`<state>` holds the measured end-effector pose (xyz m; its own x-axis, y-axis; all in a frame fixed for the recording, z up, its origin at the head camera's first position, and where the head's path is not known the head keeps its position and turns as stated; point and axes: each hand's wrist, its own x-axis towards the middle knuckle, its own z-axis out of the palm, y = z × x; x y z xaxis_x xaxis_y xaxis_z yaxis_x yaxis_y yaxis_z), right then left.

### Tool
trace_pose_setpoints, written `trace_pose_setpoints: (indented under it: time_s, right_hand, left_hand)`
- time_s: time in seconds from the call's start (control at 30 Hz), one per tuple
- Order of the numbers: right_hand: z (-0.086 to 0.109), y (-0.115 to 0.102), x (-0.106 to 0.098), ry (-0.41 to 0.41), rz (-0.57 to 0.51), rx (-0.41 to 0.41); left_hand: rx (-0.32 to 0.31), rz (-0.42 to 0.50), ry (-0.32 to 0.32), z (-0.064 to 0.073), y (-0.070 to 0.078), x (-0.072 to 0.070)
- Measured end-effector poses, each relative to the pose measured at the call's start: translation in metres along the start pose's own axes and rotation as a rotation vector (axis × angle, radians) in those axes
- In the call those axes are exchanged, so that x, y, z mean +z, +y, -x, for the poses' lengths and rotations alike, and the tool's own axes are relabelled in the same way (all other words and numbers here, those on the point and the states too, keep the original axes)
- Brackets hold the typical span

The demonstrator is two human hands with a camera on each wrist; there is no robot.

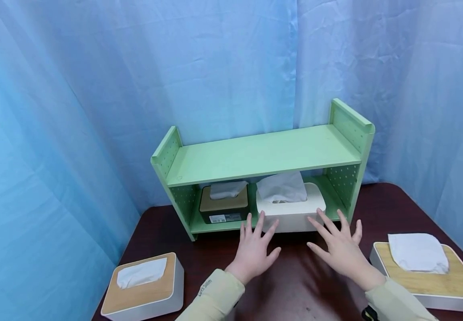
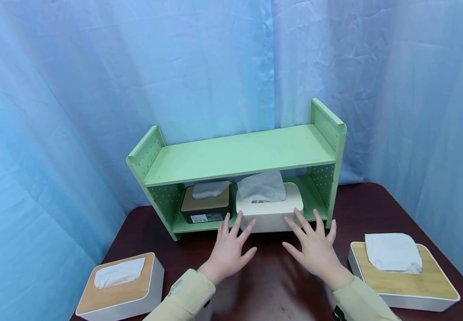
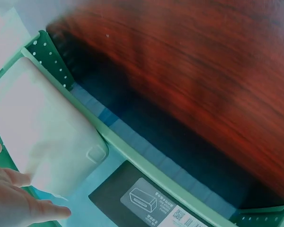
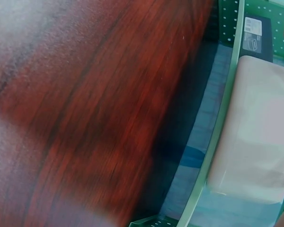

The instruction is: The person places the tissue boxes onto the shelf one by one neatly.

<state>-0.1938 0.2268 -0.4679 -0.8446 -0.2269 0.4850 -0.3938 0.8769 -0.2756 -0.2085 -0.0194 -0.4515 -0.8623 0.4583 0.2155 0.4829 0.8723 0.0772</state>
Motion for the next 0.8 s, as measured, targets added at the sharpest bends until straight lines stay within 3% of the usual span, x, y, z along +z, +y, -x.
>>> trace_pose_setpoints:
  time_s: [0.53,0.8]
  right_hand:
    - [-0.021,0.013,0.003,-0.080,0.009,0.052]
    - [-0.035,0.020,0.006,-0.105,0.020,0.070]
  left_hand:
    - [-0.033,-0.058,-0.044,-0.025,-0.003,-0.005]
    - [-0.065,-0.029,-0.075,-0.039,-0.005,-0.004]
